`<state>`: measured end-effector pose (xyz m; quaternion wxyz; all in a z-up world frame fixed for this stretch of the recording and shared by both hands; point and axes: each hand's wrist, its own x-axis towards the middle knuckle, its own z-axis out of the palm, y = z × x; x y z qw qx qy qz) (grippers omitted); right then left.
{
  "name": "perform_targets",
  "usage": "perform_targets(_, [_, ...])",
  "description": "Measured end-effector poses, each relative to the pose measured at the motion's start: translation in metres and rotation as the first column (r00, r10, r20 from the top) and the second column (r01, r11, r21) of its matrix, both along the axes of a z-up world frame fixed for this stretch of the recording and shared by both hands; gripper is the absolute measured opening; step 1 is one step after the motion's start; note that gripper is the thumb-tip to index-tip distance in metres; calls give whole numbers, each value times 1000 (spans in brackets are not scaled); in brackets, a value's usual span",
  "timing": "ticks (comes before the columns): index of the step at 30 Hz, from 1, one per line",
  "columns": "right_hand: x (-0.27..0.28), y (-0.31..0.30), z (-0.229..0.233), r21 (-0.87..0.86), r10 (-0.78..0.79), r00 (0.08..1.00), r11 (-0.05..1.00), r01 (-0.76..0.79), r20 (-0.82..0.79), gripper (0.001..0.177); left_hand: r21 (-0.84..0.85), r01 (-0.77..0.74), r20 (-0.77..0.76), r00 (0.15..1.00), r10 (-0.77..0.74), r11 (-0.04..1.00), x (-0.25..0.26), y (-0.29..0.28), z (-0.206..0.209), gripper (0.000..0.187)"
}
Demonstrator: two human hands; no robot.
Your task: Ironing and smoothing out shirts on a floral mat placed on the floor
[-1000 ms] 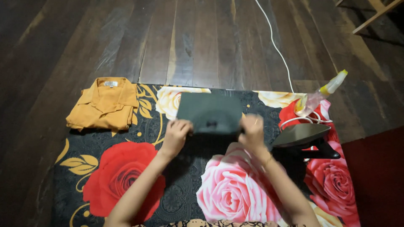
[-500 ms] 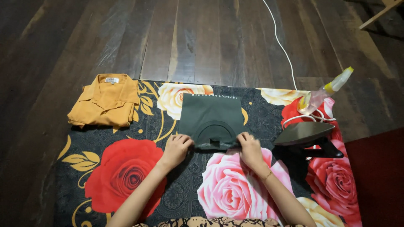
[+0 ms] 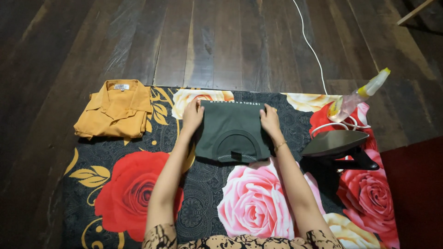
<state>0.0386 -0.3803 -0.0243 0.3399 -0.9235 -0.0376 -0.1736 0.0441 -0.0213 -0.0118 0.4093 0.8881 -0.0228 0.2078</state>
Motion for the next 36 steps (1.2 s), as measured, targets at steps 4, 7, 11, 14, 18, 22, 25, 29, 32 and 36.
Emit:
perform_targets(4, [12, 7, 12, 19, -80, 992, 996, 82, -96, 41, 18, -57, -166, 984, 60, 998, 3, -14, 29, 34])
perform_targets(7, [13, 12, 29, 25, -222, 940, 971, 236, -258, 50, 86, -128, -206, 968, 144, 988, 6, -19, 35, 35])
perform_targets(11, [20, 14, 41, 56, -217, 945, 970, 237, -245, 41, -81, -126, -186, 976, 109, 989, 1, -19, 45, 36])
perform_targets(14, [23, 15, 52, 25, -234, 961, 970, 240, -151, 33, -125, -130, -178, 978, 107, 984, 7, -17, 45, 35])
perform_targets(18, [3, 16, 74, 1, -198, 974, 980, 199, -110, 24, -16, -141, -171, 976, 136, 990, -3, -19, 39, 40])
perform_targets(22, [-41, 54, 79, -82, -72, 989, 993, 83, 127, 27, 237, -185, 111, 980, 163, 954, -29, -61, 43, 65])
perform_targets(25, [-60, 90, 74, -100, 100, 981, 991, -84, 165, 46, 369, -22, 100, 995, -16, 929, -42, -95, 32, 70])
perform_targets(29, [-60, 100, 65, -356, 26, 999, 934, -14, 28, 73, 458, 44, 91, 991, -96, 888, -48, -102, 17, 80])
perform_targets(32, [-67, 95, 72, -429, -86, 988, 903, 22, -129, 78, 448, 68, 36, 995, -94, 891, -55, -95, 14, 84])
perform_targets(36, [-63, 87, 67, -382, -192, 961, 918, 104, -200, 81, 454, 10, 22, 1000, -23, 891, -47, -88, 13, 89])
